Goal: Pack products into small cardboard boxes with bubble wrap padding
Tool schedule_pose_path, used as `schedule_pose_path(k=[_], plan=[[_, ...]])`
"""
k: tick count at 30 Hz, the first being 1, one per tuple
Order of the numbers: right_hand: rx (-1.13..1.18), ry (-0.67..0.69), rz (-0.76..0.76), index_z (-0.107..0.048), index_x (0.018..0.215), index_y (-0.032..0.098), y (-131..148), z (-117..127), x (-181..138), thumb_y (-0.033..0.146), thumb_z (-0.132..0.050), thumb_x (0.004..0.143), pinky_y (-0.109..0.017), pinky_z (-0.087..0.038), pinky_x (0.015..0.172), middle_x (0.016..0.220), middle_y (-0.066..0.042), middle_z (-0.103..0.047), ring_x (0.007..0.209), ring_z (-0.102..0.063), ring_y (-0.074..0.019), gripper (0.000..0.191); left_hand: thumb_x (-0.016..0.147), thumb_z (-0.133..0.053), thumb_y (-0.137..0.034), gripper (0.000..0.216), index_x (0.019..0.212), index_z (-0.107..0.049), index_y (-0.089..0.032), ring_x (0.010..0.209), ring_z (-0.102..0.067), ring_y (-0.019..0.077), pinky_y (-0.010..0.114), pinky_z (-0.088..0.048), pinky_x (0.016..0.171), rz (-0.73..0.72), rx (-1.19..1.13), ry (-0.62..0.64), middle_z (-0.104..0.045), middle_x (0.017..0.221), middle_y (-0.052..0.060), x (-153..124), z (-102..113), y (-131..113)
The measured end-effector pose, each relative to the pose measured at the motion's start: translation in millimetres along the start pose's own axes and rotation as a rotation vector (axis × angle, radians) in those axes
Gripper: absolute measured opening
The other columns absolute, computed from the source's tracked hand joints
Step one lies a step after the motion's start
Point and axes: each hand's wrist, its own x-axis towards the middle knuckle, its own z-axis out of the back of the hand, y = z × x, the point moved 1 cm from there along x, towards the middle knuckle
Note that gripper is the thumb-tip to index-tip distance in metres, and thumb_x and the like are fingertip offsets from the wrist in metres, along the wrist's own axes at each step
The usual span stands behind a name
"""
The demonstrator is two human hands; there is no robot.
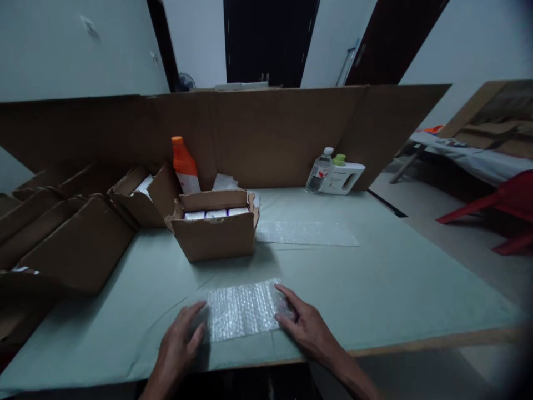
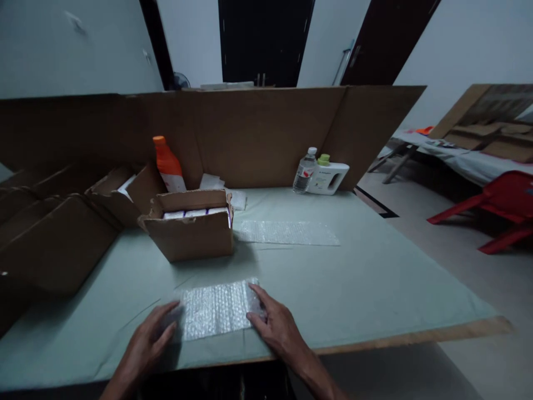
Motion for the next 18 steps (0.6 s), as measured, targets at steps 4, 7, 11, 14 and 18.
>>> schedule_pose_path(k=[4,7,11,14,18], plan=[[0.048,0.054,0.12,-0.069,0.125,0.026,12,-3,8,0.031,-0.056,0.088,-0.04,-0.057,0.089,0.12,-0.008,-0.074,0.103,-0.071,-0.0268,0.039,0.083,-0.052,-0.027,0.027,0.098,-0.075,-0.024,0.088,-0.076,0.0227,0.033,-0.063,0.076,-0.129,-0.016,-0.026,-0.079,0.096,0.006,1,-4,-7],[0.033,0.02,0.244,-0.076,0.106,0.024,40,18,19,0.026,-0.055,0.091,-0.037,-0.059,0.085,0.102,-0.007,-0.078,0.093,-0.074,-0.0235,0.027,0.086,-0.055,-0.02,0.024,0.101,-0.073,-0.026,0.08,-0.076,0.0171,0.024,-0.061,0.073,-0.399,0.041,-0.153,-0.079,0.09,0.002,12,24,-33],[0.009,-0.216,0.491,-0.073,0.11,0.024,102,69,53,0.024,-0.057,0.093,-0.03,-0.059,0.079,0.1,-0.005,-0.078,0.089,-0.073,-0.0186,0.024,0.088,-0.059,-0.015,0.028,0.114,-0.067,-0.024,0.094,-0.072,0.0169,0.026,-0.055,0.087,-0.58,0.215,-0.468,-0.076,0.101,0.004,54,84,-86],[-0.013,-0.392,0.617,-0.072,0.112,0.023,141,97,99,0.024,-0.057,0.093,-0.03,-0.057,0.086,0.106,-0.006,-0.077,0.098,-0.071,-0.0187,0.024,0.089,-0.057,-0.02,0.027,0.115,-0.066,-0.019,0.101,-0.068,0.0202,0.032,-0.051,0.094,-0.617,0.234,-0.647,-0.073,0.106,0.008,108,118,-115],[-0.215,-0.227,0.508,-0.072,0.112,0.02,159,102,174,0.023,-0.051,0.093,-0.031,-0.052,0.089,0.113,-0.006,-0.075,0.103,-0.069,-0.0199,0.028,0.091,-0.047,-0.038,0.034,0.105,-0.07,-0.018,0.097,-0.065,0.0252,0.036,-0.05,0.087,-0.383,0.295,-0.38,-0.073,0.102,0.01,183,131,-118]])
